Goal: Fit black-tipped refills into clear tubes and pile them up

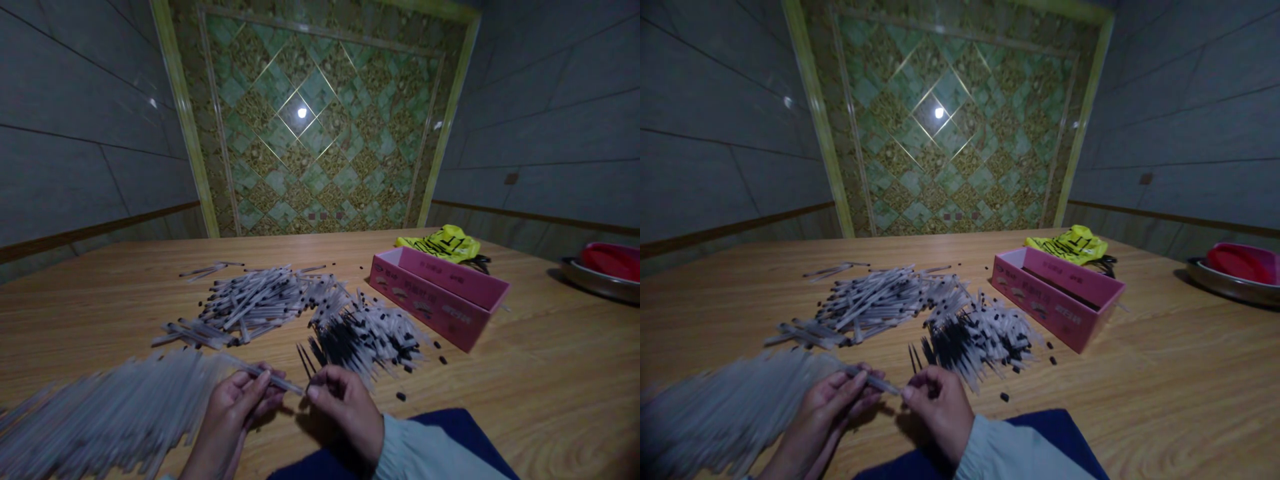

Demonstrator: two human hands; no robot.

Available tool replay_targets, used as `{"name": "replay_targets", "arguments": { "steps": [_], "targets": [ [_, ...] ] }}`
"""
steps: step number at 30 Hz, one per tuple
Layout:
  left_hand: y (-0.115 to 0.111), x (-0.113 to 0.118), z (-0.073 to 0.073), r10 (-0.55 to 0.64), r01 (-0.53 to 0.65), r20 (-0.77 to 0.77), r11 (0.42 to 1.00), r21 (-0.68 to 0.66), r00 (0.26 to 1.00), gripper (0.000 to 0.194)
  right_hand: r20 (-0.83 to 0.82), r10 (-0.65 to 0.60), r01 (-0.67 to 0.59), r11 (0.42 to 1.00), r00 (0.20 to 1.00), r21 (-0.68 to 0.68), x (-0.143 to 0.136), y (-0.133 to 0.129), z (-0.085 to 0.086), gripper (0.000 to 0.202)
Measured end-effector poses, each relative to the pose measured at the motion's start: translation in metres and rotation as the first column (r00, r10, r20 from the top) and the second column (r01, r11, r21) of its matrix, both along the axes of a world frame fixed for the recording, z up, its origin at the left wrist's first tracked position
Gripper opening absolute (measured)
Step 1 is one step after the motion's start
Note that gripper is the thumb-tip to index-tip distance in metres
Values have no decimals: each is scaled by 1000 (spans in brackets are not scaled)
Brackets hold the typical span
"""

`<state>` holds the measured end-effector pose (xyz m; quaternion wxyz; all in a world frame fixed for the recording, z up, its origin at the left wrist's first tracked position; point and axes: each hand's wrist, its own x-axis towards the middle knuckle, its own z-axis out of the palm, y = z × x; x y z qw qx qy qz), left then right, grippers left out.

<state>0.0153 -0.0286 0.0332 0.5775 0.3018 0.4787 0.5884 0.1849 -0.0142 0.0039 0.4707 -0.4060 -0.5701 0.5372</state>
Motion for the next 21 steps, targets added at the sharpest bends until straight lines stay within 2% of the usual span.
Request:
{"name": "replay_targets", "arguments": {
  "steps": [3,5,6,7,8,9,10,11,12,14,15,17,18,21],
  "targets": [
    [0,-1,-1,-1,2,-40,1000,13,999,30,239,-3,-14,998,971,67,4,-3,6,14],
    [2,-5,-4,-2,4,-49,1000,28,999,27,404,115,-152,987,907,59,10,-8,16,7],
    [3,-8,-7,7,-5,-47,999,34,999,26,480,227,-277,960,848,35,15,-10,23,9],
    [5,-11,-9,20,-19,-42,999,38,999,26,546,345,-413,911,763,2,20,-12,31,11],
    [7,-14,-11,37,-36,-35,999,40,999,25,600,459,-548,835,655,-40,27,-13,38,13],
    [8,-16,-13,56,-55,-29,998,38,998,25,654,499,-624,780,568,-53,34,-13,46,14],
    [9,-18,-15,77,-76,-22,996,34,997,25,699,486,-644,763,525,-47,41,-11,52,14],
    [10,-19,-16,94,-94,-14,995,28,995,26,734,441,-623,782,516,-32,47,-8,57,14],
    [11,-20,-17,108,-108,-9,994,21,994,27,765,361,-560,828,533,-1,53,-3,60,14],
    [11,-20,-17,126,-126,-10,992,5,992,32,809,143,-365,926,571,94,63,11,61,14],
    [10,-19,-17,123,-123,-17,992,4,992,35,822,28,-265,952,569,151,66,18,59,14],
    [9,-16,-16,84,-84,-44,996,13,995,40,836,-137,-129,962,532,240,70,31,53,12],
    [8,-15,-15,57,-56,-62,998,19,996,42,845,-173,-99,961,506,256,71,35,49,11],
    [6,-12,-15,2,3,-117,999,40,993,45,889,-182,-71,970,421,233,72,42,41,10]
  ]
}}
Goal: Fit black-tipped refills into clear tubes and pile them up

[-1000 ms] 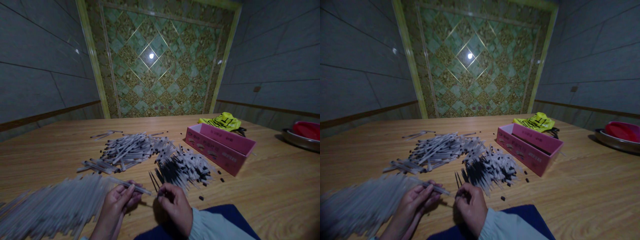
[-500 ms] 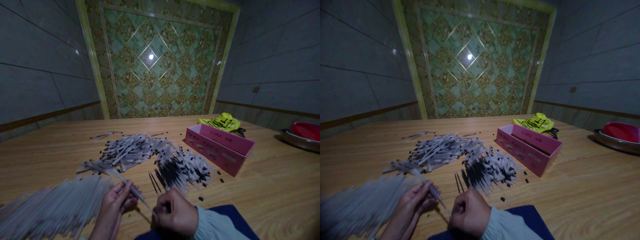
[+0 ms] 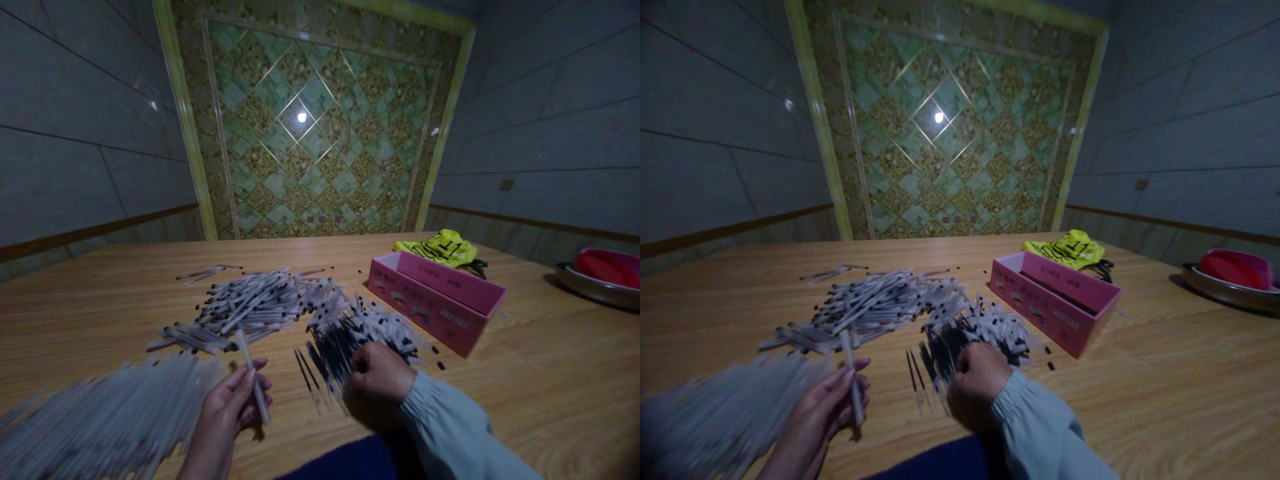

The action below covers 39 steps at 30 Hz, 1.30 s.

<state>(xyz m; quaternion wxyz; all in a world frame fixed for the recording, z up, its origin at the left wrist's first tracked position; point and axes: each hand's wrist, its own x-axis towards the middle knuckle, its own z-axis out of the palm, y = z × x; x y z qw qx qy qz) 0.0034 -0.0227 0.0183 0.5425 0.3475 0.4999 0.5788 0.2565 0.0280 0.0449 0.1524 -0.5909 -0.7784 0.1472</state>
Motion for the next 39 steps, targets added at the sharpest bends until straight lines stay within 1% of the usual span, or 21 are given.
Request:
{"name": "replay_targets", "arguments": {
  "steps": [2,3,4,5,7,9,12,15,17,19,21,23,24,25,27,29,31,33,35,37,39],
  "targets": [
    [1,1,-1,-23,23,-38,1000,16,999,44,4,-48,48,999,999,4,3,3,-2,12],
    [1,1,-3,-34,35,-56,999,25,998,44,-42,-79,80,997,996,17,6,6,-2,14],
    [2,1,-4,-46,49,-76,998,37,996,44,-139,-111,116,993,984,31,10,10,-1,16],
    [4,0,-6,-61,65,-99,997,47,993,44,-269,-137,152,988,953,38,15,15,-1,17],
    [6,-1,-10,-86,97,-152,993,68,985,45,-518,-157,196,980,841,21,26,27,-1,15],
    [8,-2,-13,-116,135,-212,988,78,970,47,-654,-166,206,979,738,-17,38,40,-2,16],
    [8,-2,-17,-139,174,-305,980,93,942,49,-732,-204,225,972,650,-71,51,53,-8,27],
    [6,-2,-19,-139,203,-418,972,114,898,49,-799,-234,247,963,554,-111,56,55,-10,35],
    [5,-2,-19,-121,220,-520,966,133,846,48,-825,-236,258,959,513,-114,53,50,-7,36],
    [4,-4,-18,-73,248,-650,952,181,756,45,-845,-218,260,961,488,-98,41,40,-4,34],
    [3,-6,-16,21,294,-786,921,256,617,39,-867,-173,195,977,467,-90,22,26,-1,32],
    [2,-9,-15,124,363,-882,879,310,454,33,-887,-114,-14,991,448,-135,-2,9,-1,33],
    [2,-10,-14,164,397,-912,860,319,377,33,-892,-92,-119,980,443,-160,-14,1,-2,35],
    [1,-11,-14,191,430,-932,846,315,308,34,-899,-63,-198,966,434,-163,-25,-7,-5,38],
    [0,-12,-13,216,488,-957,824,286,194,41,-892,-52,-268,945,448,-189,-42,-19,-10,42],
    [-1,-12,-14,243,529,-964,806,264,112,50,-883,-66,-283,934,465,-219,-51,-25,-17,46],
    [-2,-11,-14,285,564,-956,780,270,63,55,-870,-101,-296,916,482,-270,-56,-28,-24,48],
    [-1,-10,-15,335,595,-941,748,294,44,57,-867,-148,-326,886,476,-330,-58,-29,-29,49],
    [-1,-9,-14,389,623,-920,709,331,46,54,-877,-211,-370,845,432,-386,-60,-29,-33,49],
    [-2,-8,-11,441,650,-896,666,367,53,50,-880,-295,-410,798,371,-441,-61,-29,-36,47],
    [-3,-7,-7,476,678,-878,627,383,56,48,-856,-397,-454,728,332,-513,-60,-29,-36,42]
  ]
}}
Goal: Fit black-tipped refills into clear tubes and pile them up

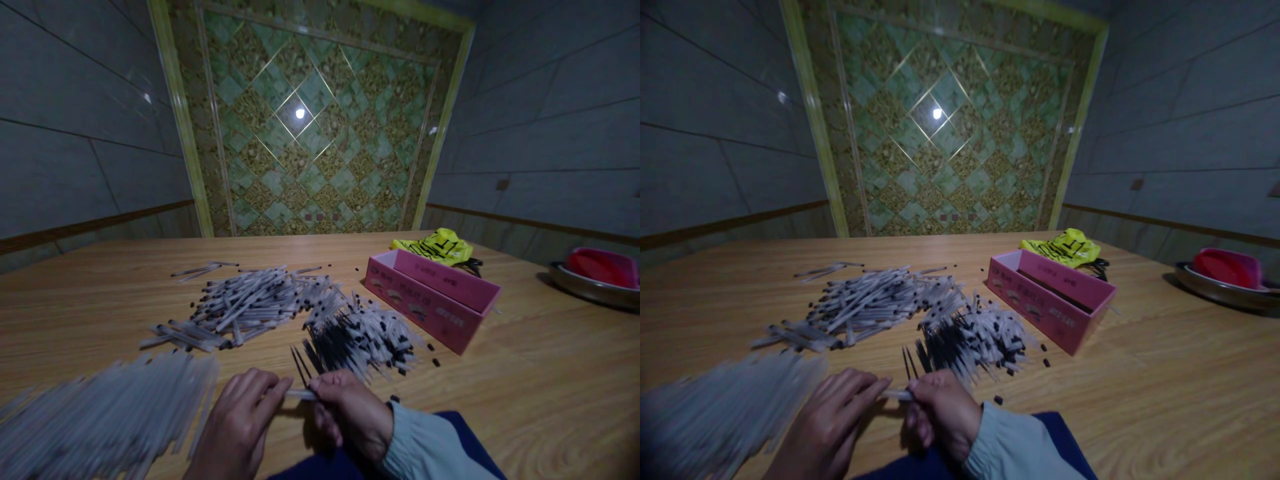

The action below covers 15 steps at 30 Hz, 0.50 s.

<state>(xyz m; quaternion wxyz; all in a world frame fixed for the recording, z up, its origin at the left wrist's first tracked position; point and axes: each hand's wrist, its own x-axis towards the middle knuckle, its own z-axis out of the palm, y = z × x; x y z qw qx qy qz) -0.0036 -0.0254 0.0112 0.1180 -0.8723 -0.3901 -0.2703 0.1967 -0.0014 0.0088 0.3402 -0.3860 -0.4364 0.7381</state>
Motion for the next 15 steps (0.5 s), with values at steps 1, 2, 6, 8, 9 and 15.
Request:
{"name": "replay_targets", "arguments": {
  "steps": [1,2,6,8,9,15],
  "targets": [
    [-1,1,2,-14,14,-7,1000,10,1000,47,-25,30,-32,997,999,-67,1,0,0,39],
    [-1,1,4,-25,26,-11,1000,15,1000,46,-54,76,-82,988,996,-129,3,0,1,37],
    [-3,4,9,-35,35,-28,999,-7,999,40,-185,254,-289,936,949,-202,13,2,4,35],
    [-4,6,10,-26,25,-45,999,-26,999,38,-186,277,-308,937,943,-164,16,3,5,33],
    [-5,7,10,-21,19,-55,999,-38,998,37,-168,281,-306,941,945,-146,16,3,5,33],
    [-7,12,9,25,-36,-92,992,-122,995,32,245,94,-158,953,965,258,14,-1,13,34]
  ]
}}
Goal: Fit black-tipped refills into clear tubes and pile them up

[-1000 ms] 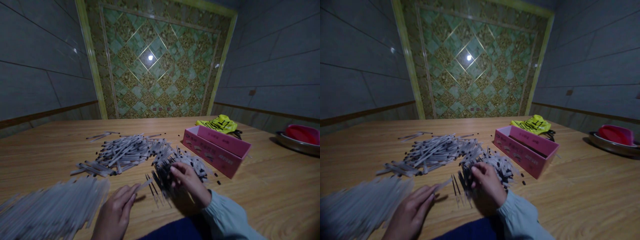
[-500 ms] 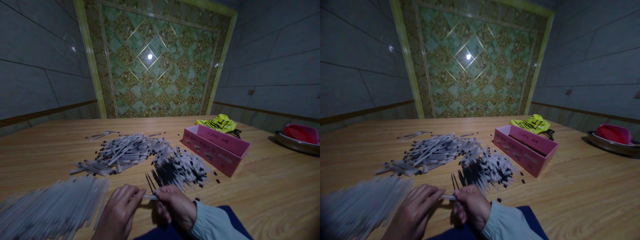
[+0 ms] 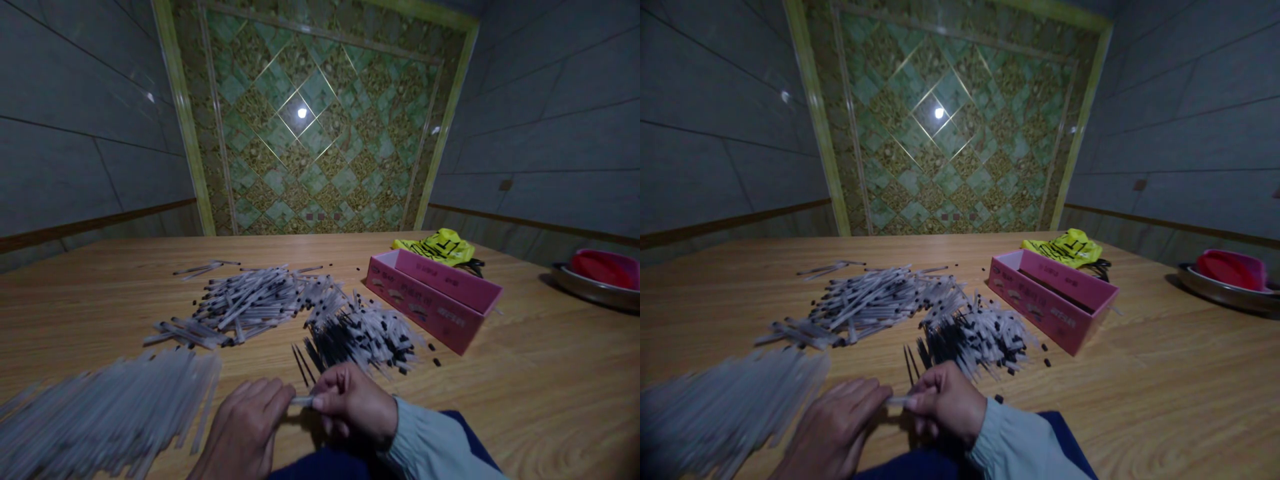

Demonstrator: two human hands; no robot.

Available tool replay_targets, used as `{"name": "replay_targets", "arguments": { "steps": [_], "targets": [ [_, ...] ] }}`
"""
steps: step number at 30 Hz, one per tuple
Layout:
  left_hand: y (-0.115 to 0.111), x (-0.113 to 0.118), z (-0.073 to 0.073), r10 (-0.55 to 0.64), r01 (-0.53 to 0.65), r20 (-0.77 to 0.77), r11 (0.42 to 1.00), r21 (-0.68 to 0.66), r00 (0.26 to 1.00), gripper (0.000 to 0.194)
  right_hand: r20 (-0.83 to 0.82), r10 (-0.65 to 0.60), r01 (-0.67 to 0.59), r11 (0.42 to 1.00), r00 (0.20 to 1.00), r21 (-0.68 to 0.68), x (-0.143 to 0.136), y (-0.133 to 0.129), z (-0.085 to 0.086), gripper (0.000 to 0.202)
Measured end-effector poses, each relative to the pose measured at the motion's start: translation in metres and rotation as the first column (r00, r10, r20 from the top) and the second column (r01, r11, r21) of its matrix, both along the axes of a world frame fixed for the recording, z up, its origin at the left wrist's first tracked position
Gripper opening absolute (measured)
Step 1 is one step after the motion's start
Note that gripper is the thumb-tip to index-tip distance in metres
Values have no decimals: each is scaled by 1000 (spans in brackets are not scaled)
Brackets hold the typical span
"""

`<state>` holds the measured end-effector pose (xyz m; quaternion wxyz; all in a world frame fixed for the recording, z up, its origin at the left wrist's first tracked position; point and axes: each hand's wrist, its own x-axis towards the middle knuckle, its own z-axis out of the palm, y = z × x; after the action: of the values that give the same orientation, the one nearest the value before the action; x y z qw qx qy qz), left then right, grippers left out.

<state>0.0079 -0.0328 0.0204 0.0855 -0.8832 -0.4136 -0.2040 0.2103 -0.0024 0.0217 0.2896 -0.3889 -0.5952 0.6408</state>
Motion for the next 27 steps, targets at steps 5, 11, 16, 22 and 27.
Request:
{"name": "replay_targets", "arguments": {
  "steps": [5,11,16,22,27],
  "targets": [
    [-1,0,-1,42,-36,61,994,-101,997,26,322,-205,-154,571,924,806,5,-2,4,16],
    [-1,0,0,66,-37,144,980,-196,987,23,330,-239,-237,348,913,907,8,0,2,27],
    [0,-1,1,46,-38,66,991,-125,997,26,63,-69,51,968,996,247,-6,-3,-4,56],
    [-2,3,0,46,-49,-22,985,-168,999,26,-102,33,-48,989,994,-142,-5,1,-12,47],
    [-2,4,-3,80,-78,1,974,-211,997,21,67,-79,57,955,995,291,-3,0,-11,36]
  ]
}}
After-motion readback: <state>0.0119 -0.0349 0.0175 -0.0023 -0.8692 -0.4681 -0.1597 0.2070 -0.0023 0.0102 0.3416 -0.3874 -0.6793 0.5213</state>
